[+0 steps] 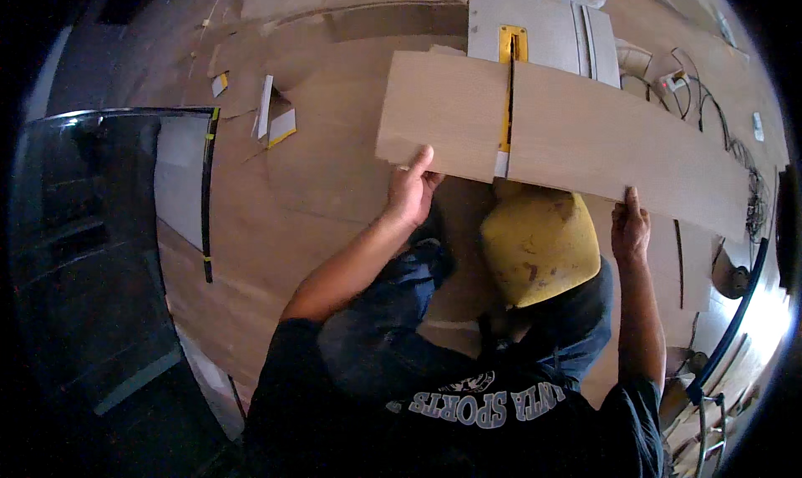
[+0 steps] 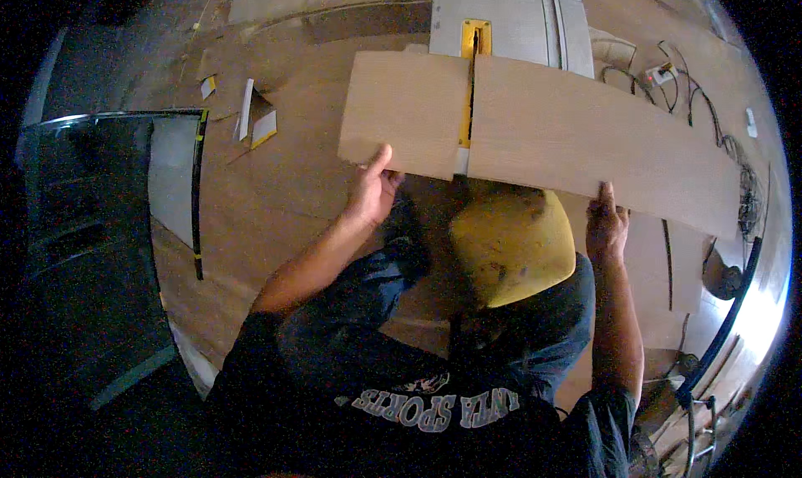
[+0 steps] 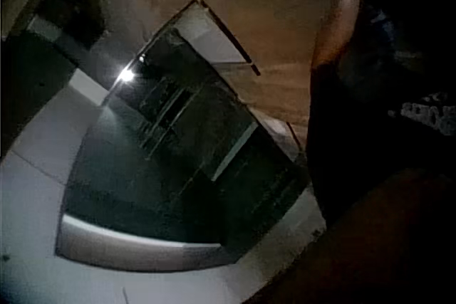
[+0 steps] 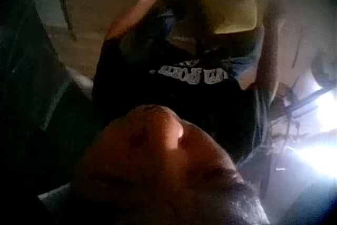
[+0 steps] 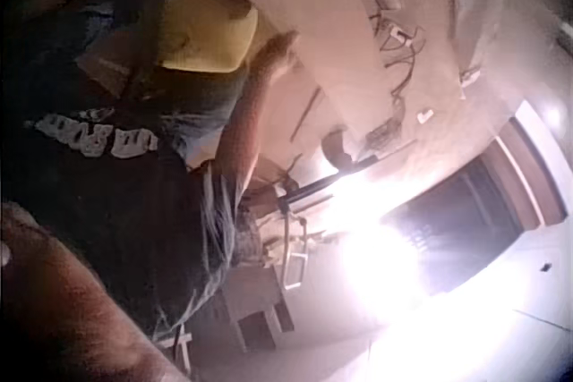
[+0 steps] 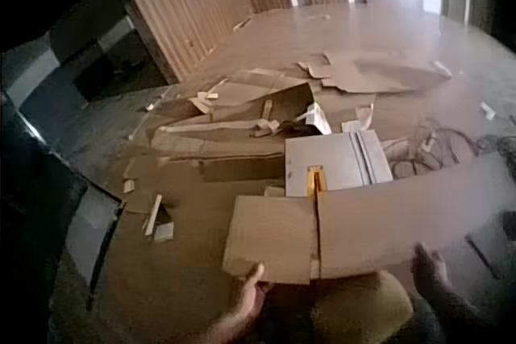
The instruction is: The person uses a table saw to cut a flooring plank, hammers a block against the plank to seat it, and uses a tape measure and pencil to mark another section for fitting.
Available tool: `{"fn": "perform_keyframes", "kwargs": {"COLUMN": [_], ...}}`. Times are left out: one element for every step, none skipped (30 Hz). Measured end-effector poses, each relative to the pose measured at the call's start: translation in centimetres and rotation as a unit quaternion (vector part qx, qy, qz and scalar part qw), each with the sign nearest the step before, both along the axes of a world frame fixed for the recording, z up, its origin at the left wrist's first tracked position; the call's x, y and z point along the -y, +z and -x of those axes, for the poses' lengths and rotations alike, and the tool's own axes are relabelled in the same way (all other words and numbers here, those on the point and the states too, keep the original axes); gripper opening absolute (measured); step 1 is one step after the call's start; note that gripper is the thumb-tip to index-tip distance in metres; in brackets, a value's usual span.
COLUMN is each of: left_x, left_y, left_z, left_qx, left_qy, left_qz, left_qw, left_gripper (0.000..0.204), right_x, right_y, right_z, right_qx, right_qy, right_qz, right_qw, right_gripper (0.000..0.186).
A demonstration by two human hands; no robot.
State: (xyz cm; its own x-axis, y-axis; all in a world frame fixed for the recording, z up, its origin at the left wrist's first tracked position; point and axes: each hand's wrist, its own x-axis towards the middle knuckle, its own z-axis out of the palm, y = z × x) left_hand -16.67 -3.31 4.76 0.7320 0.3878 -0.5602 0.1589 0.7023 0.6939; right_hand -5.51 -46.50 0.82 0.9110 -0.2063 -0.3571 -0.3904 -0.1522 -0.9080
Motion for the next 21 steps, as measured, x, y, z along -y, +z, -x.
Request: {"fn": "perform_keyframes", "kwargs": {"left_x": [-0.6,-1.7,-3.2,-4.8,-6.6,-8.4,-11.4,-12.9,-13.8,-14.5,-14.1,-13.1,-12.3,-11.4,-11.1,-9.3,-6.8,-5.7,-4.0,-2.6,-1.9], "left_y": [0.2,0.3,0.4,0.3,0.4,0.6,-0.1,-0.1,-0.3,0.1,1.1,3.1,5.4,7.4,7.8,9.7,15.3,15.6,15.1,16.8,17.8], "left_z": [-0.7,-1.5,-1.9,-2.6,-3.3,-3.8,-3.1,-2.7,-2.3,-1.8,-1.7,-2.3,-3.1,-3.9,-4.5,-5.6,-7.0,-7.5,-8.3,-9.4,-10.3], "left_qx": [0.024,0.035,0.047,0.046,0.049,0.01,-0.015,-0.032,-0.046,-0.037,-0.033,-0.032,-0.034,0.006,0.072,0.15,0.087,0.161,0.18,0.166,0.176], "left_qy": [0.016,0.029,0.046,0.042,0.038,-0.014,-0.066,-0.096,-0.123,-0.134,-0.149,-0.16,-0.169,-0.198,-0.217,-0.243,-0.339,-0.356,-0.341,-0.387,-0.435], "left_qz": [-0.004,-0.002,-0.002,0.023,0.048,0.071,0.146,0.104,0.071,0.023,-0.06,-0.141,-0.223,-0.274,-0.327,-0.289,-0.37,-0.391,-0.445,-0.515,-0.464], "left_qw": [1.0,0.999,0.998,0.998,0.997,0.997,0.987,0.989,0.989,0.99,0.986,0.976,0.959,0.941,0.917,0.914,0.861,0.834,0.808,0.747,0.751], "left_gripper": [0.03,0.034,0.038,0.043,0.049,0.065,0.075,0.077,0.079,0.068,0.062,0.057,0.051,0.046,0.046,0.048,0.053,0.062,0.072,0.078,0.082], "right_x": [-0.3,-0.7,-1.2,-1.5,-0.5,0.7,-1.0,0.0,1.3,2.8,4.6,6.8,6.4,5.7,2.6,1.2,0.1,-1.6,-3.2,-4.4,-5.6], "right_y": [0.6,1.2,2.4,3.7,3.4,3.1,5.3,6.6,8.1,9.1,10.0,10.8,12.4,14.0,16.7,17.8,18.6,18.9,19.0,19.2,19.6], "right_z": [-0.1,0.2,0.4,0.7,0.8,1.1,1.0,0.9,1.3,1.9,3.0,4.7,5.0,5.1,5.8,5.7,5.5,4.6,3.5,2.2,0.6], "right_qx": [0.001,-0.004,-0.042,-0.082,-0.05,-0.017,-0.025,-0.027,-0.026,-0.039,-0.052,-0.027,-0.008,0.011,0.015,0.03,0.053,0.071,0.083,0.097,0.109], "right_qy": [-0.016,-0.035,-0.044,-0.06,-0.069,-0.081,-0.152,-0.127,-0.099,-0.087,-0.076,-0.015,0.013,0.041,0.04,0.069,0.091,0.124,0.182,0.231,0.28], "right_qz": [-0.016,-0.052,-0.13,-0.202,-0.205,-0.204,-0.296,-0.312,-0.32,-0.32,-0.318,-0.237,-0.217,-0.194,-0.237,-0.227,-0.214,-0.214,-0.209,-0.197,-0.185], "right_qw": [1.0,0.998,0.99,0.974,0.975,0.975,0.943,0.941,0.942,0.943,0.944,0.971,0.976,0.98,0.971,0.971,0.971,0.966,0.957,0.948,0.936], "right_gripper": [0.033,0.033,0.032,0.031,0.026,0.026,0.028,0.024,0.02,0.022,0.024,0.027,0.031,0.035,0.039,0.044,0.048,0.053,0.053,0.053,0.052]}}
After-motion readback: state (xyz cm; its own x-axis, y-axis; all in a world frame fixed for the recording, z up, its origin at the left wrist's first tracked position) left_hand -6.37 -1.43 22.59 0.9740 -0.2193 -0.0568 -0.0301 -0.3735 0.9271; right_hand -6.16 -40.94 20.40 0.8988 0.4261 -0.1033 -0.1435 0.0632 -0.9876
